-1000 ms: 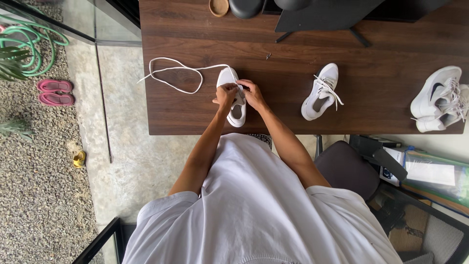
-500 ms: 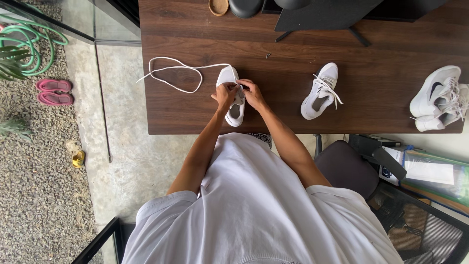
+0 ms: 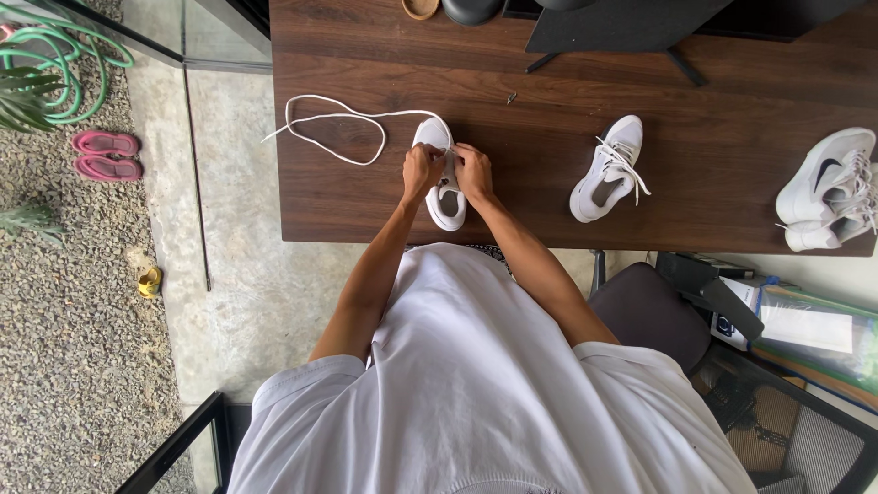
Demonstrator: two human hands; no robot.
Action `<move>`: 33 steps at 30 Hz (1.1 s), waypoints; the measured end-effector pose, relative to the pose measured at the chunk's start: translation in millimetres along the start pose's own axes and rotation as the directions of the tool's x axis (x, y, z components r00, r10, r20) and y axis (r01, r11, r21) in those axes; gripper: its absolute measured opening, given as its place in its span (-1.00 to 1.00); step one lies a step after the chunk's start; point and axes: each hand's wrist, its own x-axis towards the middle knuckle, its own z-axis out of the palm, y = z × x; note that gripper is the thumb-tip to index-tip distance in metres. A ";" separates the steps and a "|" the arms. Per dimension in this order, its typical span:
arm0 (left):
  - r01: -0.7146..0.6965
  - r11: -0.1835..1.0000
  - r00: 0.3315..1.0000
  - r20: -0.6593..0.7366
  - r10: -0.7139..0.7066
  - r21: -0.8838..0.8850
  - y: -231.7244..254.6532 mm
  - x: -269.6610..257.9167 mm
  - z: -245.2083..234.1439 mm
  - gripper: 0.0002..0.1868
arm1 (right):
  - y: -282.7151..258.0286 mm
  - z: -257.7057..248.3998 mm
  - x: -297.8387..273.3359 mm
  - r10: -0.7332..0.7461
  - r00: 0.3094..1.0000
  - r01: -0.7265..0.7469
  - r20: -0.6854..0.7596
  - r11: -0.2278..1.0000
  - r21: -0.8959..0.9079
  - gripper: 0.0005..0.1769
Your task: The person threads a white shoelace through the eyelets of a white sneaker placed on a wooden table. They pull the lace through multiple eyelets, adjust the tension, and tie a knot at the top. The task is performed entirely by hand without additional tools.
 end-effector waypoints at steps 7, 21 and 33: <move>0.141 0.989 0.968 0.214 -0.131 -0.035 -23.4 -6.0 -21.9 -0.77 | -5.5 8.8 -2.9 0.139 0.990 -0.139 -0.014 0.990 0.017 -0.70; 0.539 0.763 0.807 0.479 -0.345 -0.357 -89.4 -107.2 -135.2 -0.74 | 11.4 13.9 3.9 0.168 0.986 -0.167 -0.002 0.986 0.026 -0.70; 0.621 0.734 0.736 0.526 -0.427 -0.274 -88.9 -135.1 -183.9 -0.87 | 36.2 -14.5 27.2 0.096 0.994 -0.097 -0.043 0.995 -0.023 -0.69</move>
